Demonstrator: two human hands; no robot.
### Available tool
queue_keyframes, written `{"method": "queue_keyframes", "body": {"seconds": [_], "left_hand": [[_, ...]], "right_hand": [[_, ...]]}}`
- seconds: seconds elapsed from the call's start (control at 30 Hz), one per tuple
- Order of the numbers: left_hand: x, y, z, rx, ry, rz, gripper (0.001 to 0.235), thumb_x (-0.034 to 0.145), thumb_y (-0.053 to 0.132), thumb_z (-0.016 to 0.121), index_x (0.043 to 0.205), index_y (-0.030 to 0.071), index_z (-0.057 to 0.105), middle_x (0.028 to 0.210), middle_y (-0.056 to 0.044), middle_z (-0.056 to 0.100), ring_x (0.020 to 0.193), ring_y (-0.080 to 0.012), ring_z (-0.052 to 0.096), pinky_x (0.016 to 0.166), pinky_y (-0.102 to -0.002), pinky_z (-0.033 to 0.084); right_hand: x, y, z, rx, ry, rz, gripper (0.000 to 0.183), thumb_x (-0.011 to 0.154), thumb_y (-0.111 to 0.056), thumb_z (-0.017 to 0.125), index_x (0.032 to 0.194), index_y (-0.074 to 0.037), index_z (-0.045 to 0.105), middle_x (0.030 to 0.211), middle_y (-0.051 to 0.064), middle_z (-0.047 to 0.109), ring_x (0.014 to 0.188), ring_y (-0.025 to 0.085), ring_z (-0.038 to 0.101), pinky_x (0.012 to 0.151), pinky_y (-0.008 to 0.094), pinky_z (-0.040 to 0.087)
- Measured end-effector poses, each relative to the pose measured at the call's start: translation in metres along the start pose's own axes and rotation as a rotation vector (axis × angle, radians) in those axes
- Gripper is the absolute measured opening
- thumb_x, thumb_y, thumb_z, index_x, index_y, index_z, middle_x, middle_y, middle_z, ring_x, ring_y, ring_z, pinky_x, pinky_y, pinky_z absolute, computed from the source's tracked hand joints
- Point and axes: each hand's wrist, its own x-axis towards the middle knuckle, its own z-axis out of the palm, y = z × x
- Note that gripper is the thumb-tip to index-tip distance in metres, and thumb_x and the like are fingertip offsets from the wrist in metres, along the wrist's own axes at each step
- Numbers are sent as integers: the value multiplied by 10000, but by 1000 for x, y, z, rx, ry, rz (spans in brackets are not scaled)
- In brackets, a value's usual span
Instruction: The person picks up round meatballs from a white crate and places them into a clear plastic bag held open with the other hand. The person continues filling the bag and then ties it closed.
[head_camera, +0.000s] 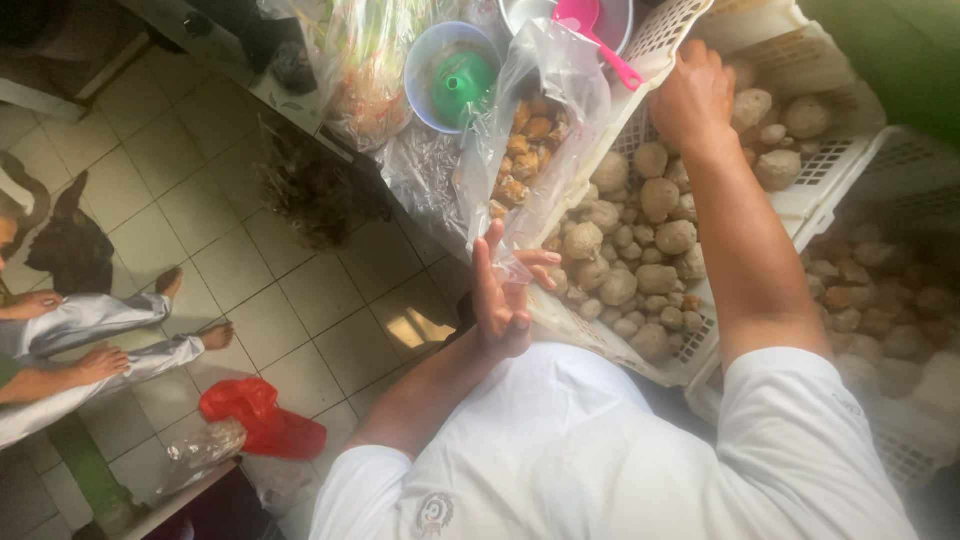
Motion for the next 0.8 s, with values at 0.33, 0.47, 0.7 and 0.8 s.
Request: {"method": "queue_keyframes", "body": {"seconds": [0.33,0.47,0.7,0.8], "left_hand": [[-2,-2,-1,-3,-1,-29,908,1057,479,598,1693,214,8,1774,-90,113,1236,-308,638,817,-335,598],[-1,-3,-3,-32,13,-26,927,1052,496,602,1691,219,-9,1776,-83,102,1237,-316,634,820,-347,595],[-3,0,-2,-47,23,-56,927,1056,513,593,1695,213,-8,1781,-64,98,1240,-312,632,792,-328,587],[3,1,1,-41,21,-36,918,1058,494,603,1691,208,2,1765,-63,110,1241,-314,625,776,-332,587]], "right_hand": [[-31,-115,-99,1403,417,-274,84,1095,-58,617,1176,-35,620,976,33,650,678,23,537,546,181,434],[-51,-160,-116,483,362,-557,239,952,-205,728,1057,-16,624,943,141,680,760,242,656,614,322,549],[-28,-60,-38,660,434,210,151,975,-99,701,1109,-34,678,952,159,675,778,350,644,687,452,548],[-16,-31,6,145,217,67,223,892,-133,700,1096,-44,714,1040,201,691,775,397,682,671,507,544]]}}
